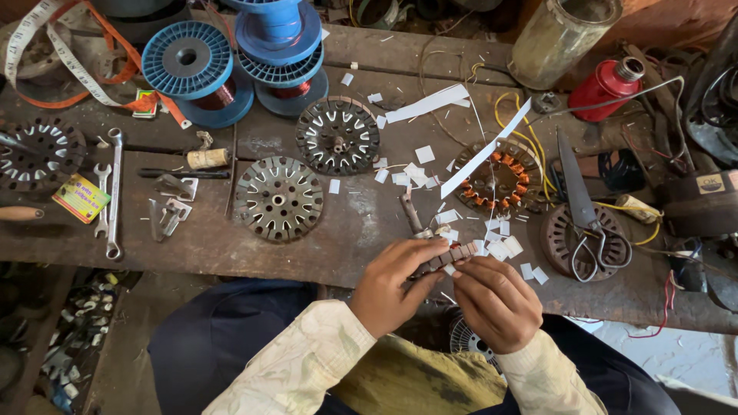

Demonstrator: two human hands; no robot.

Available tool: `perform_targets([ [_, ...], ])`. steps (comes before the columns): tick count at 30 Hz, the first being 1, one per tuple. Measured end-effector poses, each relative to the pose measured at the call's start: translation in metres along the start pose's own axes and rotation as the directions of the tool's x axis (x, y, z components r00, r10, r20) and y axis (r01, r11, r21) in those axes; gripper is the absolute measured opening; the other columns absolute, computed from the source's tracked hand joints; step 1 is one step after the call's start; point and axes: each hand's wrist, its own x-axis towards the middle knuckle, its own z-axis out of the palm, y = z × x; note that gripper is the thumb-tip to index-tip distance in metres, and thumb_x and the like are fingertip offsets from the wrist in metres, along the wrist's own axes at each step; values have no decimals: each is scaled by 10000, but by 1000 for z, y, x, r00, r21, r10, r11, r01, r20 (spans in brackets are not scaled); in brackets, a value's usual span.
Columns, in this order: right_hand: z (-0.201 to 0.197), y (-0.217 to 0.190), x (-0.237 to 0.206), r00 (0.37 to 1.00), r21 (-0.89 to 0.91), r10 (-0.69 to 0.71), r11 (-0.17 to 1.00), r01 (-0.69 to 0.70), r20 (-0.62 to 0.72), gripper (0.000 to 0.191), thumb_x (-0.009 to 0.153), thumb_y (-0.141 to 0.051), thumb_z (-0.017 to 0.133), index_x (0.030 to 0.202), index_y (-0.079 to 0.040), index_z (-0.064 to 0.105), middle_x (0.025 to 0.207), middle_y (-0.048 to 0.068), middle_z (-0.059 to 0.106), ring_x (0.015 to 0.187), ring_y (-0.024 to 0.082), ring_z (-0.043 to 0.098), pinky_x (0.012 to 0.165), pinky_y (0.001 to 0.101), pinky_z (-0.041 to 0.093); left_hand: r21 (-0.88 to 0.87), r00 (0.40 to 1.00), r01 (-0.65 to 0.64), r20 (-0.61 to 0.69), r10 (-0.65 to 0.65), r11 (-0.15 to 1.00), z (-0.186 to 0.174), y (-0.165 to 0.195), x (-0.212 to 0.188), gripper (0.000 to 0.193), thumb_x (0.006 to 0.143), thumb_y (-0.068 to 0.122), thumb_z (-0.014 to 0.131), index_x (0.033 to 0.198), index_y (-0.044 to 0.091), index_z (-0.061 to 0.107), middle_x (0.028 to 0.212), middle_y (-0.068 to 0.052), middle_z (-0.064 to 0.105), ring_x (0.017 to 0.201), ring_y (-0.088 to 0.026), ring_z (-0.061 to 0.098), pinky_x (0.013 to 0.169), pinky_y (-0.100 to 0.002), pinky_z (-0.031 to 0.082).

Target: The person inserts small white insulating pieces into the slots of a motor stator core, then uses shears to trim a strip of white material and continues inserting pieces. The person repeats this process across multiple stator cores on the workbench.

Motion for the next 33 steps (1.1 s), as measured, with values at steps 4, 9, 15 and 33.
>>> perform_targets([
  [4,-1,-2,2,999,4,32,999,-32,-16,250,732,76,796,959,64,691,976,187,697,940,348,722,817,400,600,-15,1000,3,2,-3,1000,1,3,0,380,912,47,753,1277,56,646,1267,-119,701,1179,-328,687,1005,-399,558],
  [9,-4,-3,3,999,-29,48,998,-47,25,268,709,63,790,966,59,716,959,181,691,923,344,724,796,403,597,19,1000,8,-1,-8,1000,3,2,0,385,901,36,750,1273,63,655,1260,-110,707,1176,-320,690,1008,-397,561],
  [15,-6,-9,6,993,-62,114,992,-111,37,240,729,36,805,957,38,729,960,157,711,925,316,734,780,385,592,28,1000,-12,6,12,1000,5,1,1,407,896,48,761,1288,72,657,1250,-113,701,1163,-320,687,999,-399,561],
  [33,-5,-19,7,981,-94,194,977,-191,24,210,738,51,783,940,46,726,939,156,709,925,329,734,820,391,597,34,1000,-28,8,28,999,6,5,2,442,875,16,759,1302,63,652,1222,-106,701,1126,-311,685,985,-394,560],
])
